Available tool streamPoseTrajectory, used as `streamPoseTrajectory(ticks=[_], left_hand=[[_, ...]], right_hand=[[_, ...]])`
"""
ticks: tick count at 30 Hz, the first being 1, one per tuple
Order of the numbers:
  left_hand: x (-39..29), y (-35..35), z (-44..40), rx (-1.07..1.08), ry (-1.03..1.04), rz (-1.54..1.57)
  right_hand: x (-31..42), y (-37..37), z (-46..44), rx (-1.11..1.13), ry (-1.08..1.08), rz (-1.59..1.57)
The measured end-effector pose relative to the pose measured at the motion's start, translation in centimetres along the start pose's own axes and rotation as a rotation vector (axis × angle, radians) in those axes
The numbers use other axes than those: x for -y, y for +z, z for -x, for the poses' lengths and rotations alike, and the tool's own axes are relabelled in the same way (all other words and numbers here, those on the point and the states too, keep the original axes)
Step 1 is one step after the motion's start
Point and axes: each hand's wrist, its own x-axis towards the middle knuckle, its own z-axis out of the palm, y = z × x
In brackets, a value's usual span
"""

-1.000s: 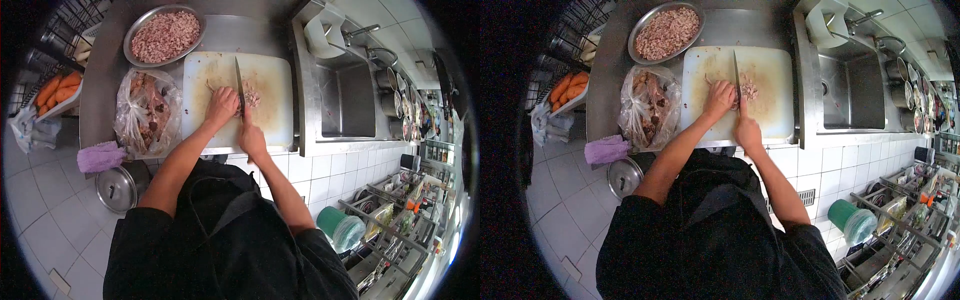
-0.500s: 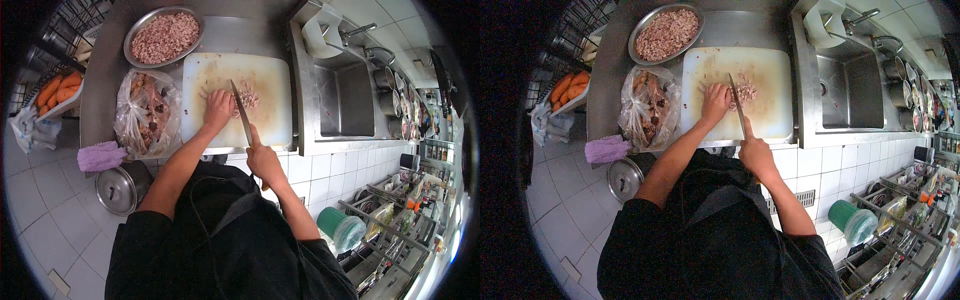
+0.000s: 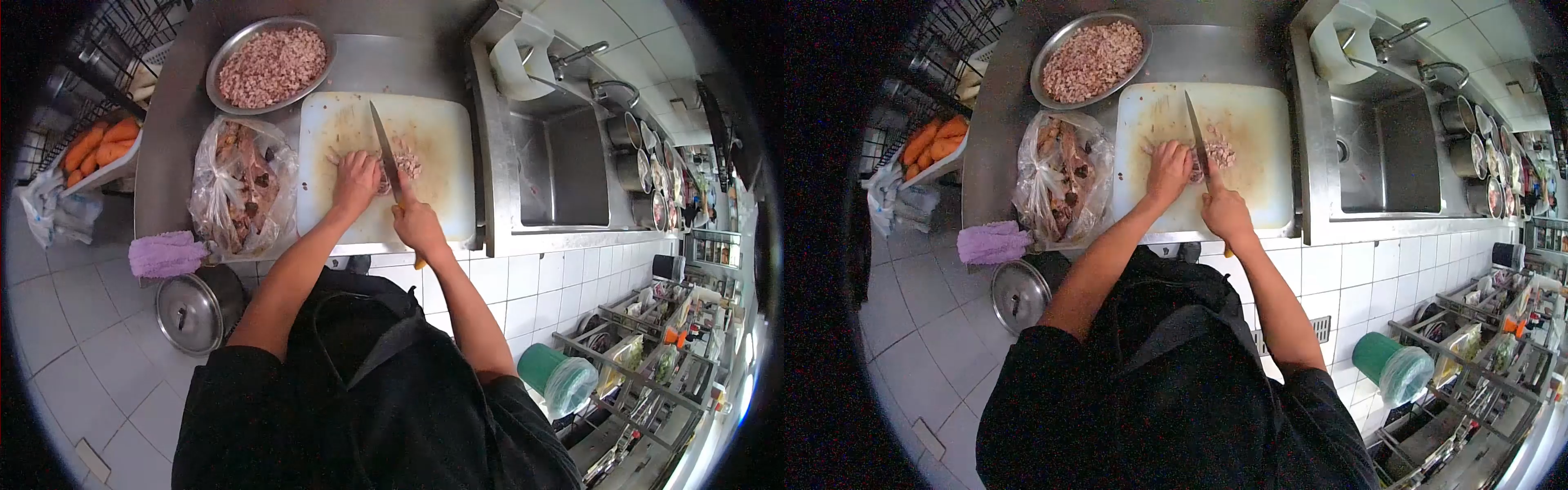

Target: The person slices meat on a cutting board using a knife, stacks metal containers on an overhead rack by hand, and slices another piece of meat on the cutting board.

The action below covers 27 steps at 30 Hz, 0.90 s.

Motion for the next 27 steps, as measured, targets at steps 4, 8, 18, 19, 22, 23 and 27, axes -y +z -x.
streamPoseTrajectory(ticks=[4,8,18,19,22,23,27], left_hand=[[-0.2,0.1,0.3,0.011,-0.038,0.034],[-0.3,0.0,0.0,0.011,-0.032,0.026],[-0.1,-0.1,0.5,-0.041,-0.006,0.026],[-0.2,0.0,0.5,-0.061,-0.019,0.031],[-0.2,-0.4,0.3,-0.076,-0.065,0.080],[-0.3,-0.6,0.1,-0.079,-0.065,0.079],[-0.7,-0.7,0.3,0.022,-0.076,0.045]], right_hand=[[1.1,-2.1,3.6,0.092,0.064,0.043],[0.6,0.8,5.3,0.094,0.098,0.071],[1.0,-0.5,-4.7,0.023,-0.018,-0.004],[1.9,-1.7,-3.3,0.078,0.026,-0.003],[4.3,-4.4,1.9,0.197,0.121,0.060],[4.6,-4.7,3.5,0.230,0.148,0.089],[3.8,-3.7,7.0,0.215,0.133,0.063]])
